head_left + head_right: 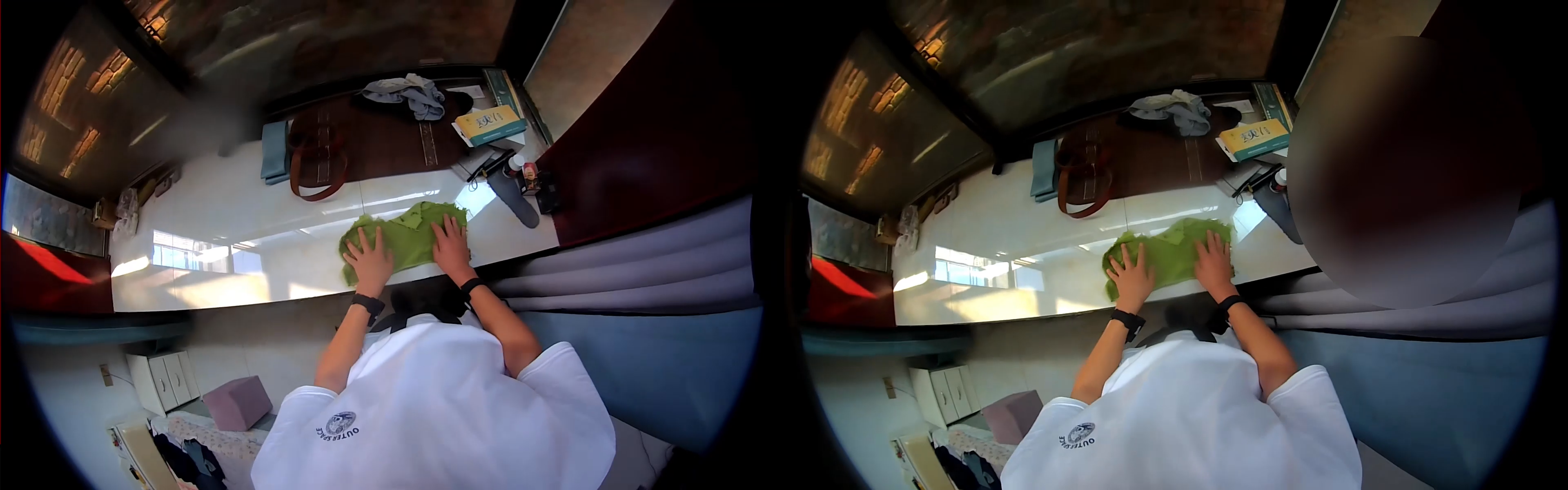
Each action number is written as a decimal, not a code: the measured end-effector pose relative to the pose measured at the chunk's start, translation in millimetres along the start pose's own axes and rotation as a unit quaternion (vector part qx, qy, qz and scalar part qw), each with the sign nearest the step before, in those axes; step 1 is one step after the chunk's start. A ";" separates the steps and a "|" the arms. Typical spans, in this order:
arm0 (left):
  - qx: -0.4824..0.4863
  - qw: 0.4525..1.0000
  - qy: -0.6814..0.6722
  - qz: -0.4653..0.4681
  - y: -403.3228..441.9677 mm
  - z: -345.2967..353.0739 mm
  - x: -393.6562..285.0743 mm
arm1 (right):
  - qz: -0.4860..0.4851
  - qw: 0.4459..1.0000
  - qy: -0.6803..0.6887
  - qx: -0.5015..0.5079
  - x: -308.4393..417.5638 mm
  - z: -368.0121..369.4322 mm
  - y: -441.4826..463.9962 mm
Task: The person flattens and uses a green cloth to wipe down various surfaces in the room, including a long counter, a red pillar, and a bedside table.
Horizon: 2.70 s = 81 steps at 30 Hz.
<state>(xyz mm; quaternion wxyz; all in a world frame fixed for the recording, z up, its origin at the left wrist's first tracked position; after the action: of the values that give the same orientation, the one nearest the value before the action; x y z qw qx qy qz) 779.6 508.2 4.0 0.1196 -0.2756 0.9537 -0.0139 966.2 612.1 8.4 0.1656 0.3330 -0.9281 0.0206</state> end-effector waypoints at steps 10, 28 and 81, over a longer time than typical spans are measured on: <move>-0.013 1.000 0.002 0.015 -32.8 3.7 9.9 | -0.062 0.997 0.028 0.045 17.2 -0.7 -50.1; -0.033 0.994 -0.014 0.104 -31.2 -1.4 0.2 | -0.040 0.987 -0.026 0.153 9.1 21.3 -32.0; -0.009 0.989 -0.039 0.142 -33.3 12.7 -6.0 | -0.092 0.985 -0.051 0.135 17.3 35.5 -32.1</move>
<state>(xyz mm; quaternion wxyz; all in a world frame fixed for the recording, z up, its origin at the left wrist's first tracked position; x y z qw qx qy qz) 804.9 483.6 -3.9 0.1550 -0.1390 0.9778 0.0224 963.3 571.3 -21.9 0.0727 0.4371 -0.8893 0.1131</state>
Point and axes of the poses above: each hand's wrist, its own y-axis towards the middle knuckle, its own z-axis out of the palm, x = y × z, the point moved 10 cm from there along y, towards the middle knuckle, and after that the axes turned 4 degrees about -z, right-handed, at the moved point
